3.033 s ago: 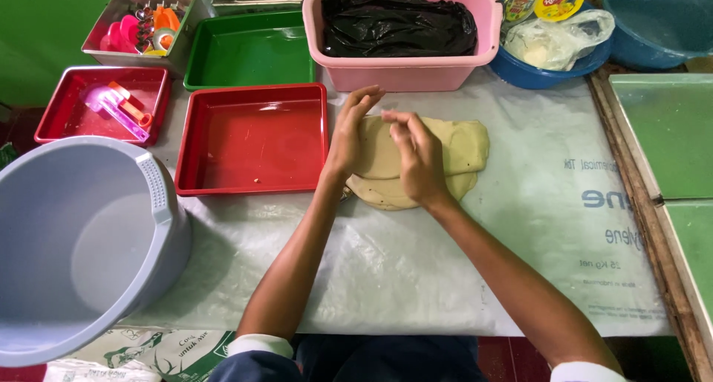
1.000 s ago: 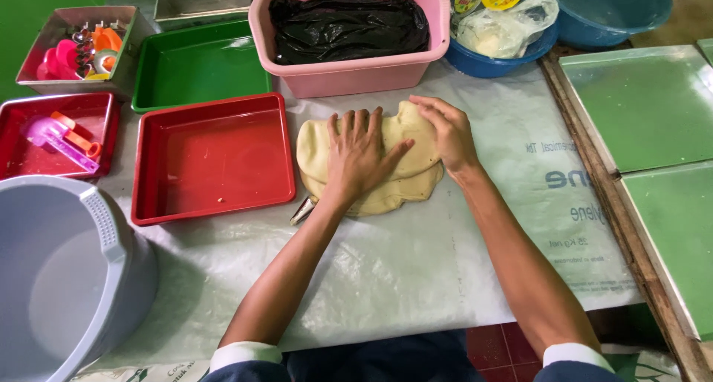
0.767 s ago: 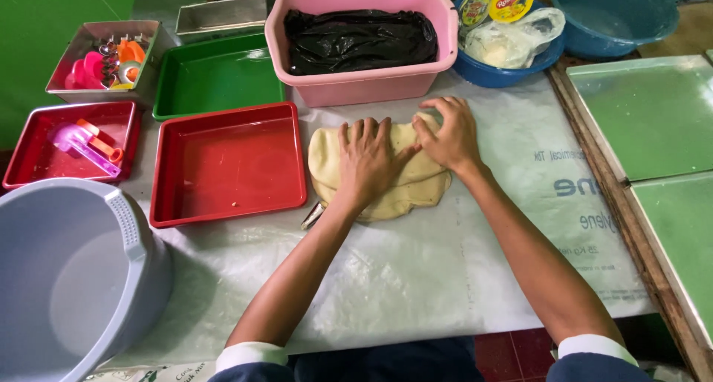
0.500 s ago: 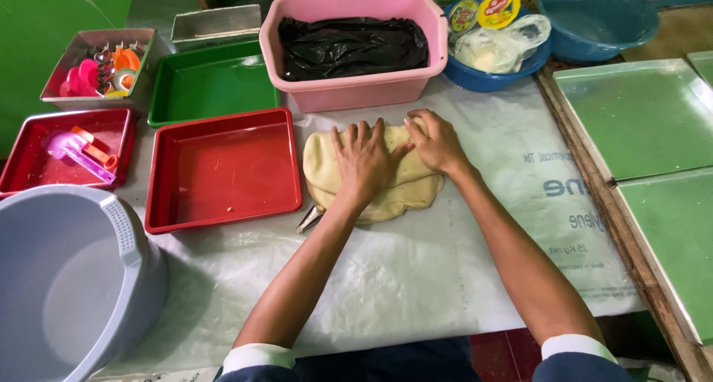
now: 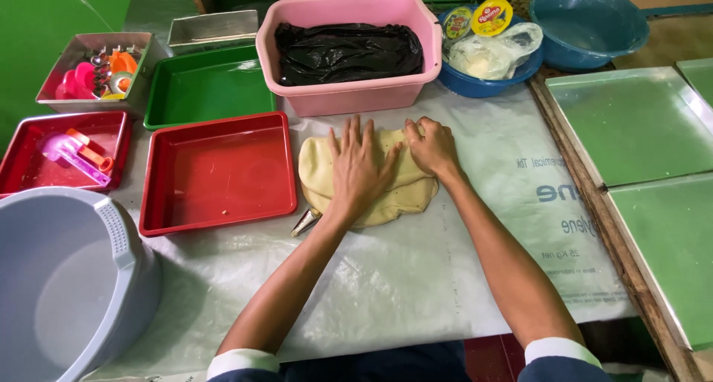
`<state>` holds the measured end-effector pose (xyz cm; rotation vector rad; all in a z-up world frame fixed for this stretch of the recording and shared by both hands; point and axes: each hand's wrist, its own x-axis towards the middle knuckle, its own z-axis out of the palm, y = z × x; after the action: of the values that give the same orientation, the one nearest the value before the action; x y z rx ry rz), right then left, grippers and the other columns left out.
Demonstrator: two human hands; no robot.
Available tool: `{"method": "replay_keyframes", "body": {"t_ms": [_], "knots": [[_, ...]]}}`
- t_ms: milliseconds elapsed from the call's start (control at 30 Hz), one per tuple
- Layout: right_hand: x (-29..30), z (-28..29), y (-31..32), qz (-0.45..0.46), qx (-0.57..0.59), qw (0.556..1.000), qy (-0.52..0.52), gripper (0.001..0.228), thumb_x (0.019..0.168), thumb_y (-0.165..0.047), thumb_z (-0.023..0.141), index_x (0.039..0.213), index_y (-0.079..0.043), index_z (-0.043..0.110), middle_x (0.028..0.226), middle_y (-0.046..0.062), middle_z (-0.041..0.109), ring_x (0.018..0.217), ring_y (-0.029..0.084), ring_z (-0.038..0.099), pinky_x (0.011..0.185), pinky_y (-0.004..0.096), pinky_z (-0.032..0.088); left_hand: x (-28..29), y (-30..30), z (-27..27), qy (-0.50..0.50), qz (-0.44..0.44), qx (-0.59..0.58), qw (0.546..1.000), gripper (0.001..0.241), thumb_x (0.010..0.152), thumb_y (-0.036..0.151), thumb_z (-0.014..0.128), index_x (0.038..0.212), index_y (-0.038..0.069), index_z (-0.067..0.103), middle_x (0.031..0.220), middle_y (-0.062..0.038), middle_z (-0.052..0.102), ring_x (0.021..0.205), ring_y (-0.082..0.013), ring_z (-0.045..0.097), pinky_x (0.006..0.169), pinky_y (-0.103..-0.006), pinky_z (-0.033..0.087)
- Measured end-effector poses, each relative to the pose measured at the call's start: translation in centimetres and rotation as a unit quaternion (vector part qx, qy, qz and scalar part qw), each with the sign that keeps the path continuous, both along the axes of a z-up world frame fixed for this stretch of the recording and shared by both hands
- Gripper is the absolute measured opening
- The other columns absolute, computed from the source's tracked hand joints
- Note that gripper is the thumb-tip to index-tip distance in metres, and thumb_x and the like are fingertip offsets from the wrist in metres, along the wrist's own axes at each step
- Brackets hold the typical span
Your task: Kneading and shaping a large piece of dough by hand on a covered table.
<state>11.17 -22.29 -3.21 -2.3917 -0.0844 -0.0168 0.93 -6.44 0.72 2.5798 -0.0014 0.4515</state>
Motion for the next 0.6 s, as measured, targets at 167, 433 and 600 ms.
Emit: {"method": "replay_keyframes", "body": {"t_ms": [167,433,600], "knots": [[-1.8,0.1,-0.5,-0.007,0.060,0.998,-0.008,0.048,0.099,-0.058,0.053,0.104,-0.015,0.074,0.098,0.017,0.074,0.108,0.042,0.068,0.093,0.055,0.051,-1.4,-1.0,-3.1,-0.114,-0.148,0.073,0.980,0.072,0.097,0.041,0.058,0.144,-0.012,0.048,0.149,-0.036,0.045,0.145,-0.0451,0.041,0.126,-0.0487,0.023],[-3.8,3.0,-2.0,0.044,0.256,0.965,0.033,0.043,0.101,-0.044,0.051,0.127,-0.016,0.071,0.125,0.015,0.071,0.125,0.028,0.059,0.113,0.044,0.041,-0.4,-1.8,-3.6,-0.103,-0.141,0.125,0.977,0.123,0.074,0.085,0.055,0.152,-0.008,0.039,0.155,-0.030,0.044,0.147,-0.0411,0.042,0.127,-0.0526,0.023],[-4.3,4.1,-2.5,0.101,-0.059,0.974,-0.193,0.039,0.108,-0.031,0.055,0.125,0.000,0.072,0.120,0.027,0.071,0.120,0.044,0.063,0.112,0.053,0.042,0.2,-2.0,-3.2,-0.050,-0.128,0.140,0.981,0.128,0.070,0.092,0.047,0.150,-0.008,0.042,0.151,-0.026,0.051,0.144,-0.0364,0.047,0.124,-0.0551,0.024]]}}
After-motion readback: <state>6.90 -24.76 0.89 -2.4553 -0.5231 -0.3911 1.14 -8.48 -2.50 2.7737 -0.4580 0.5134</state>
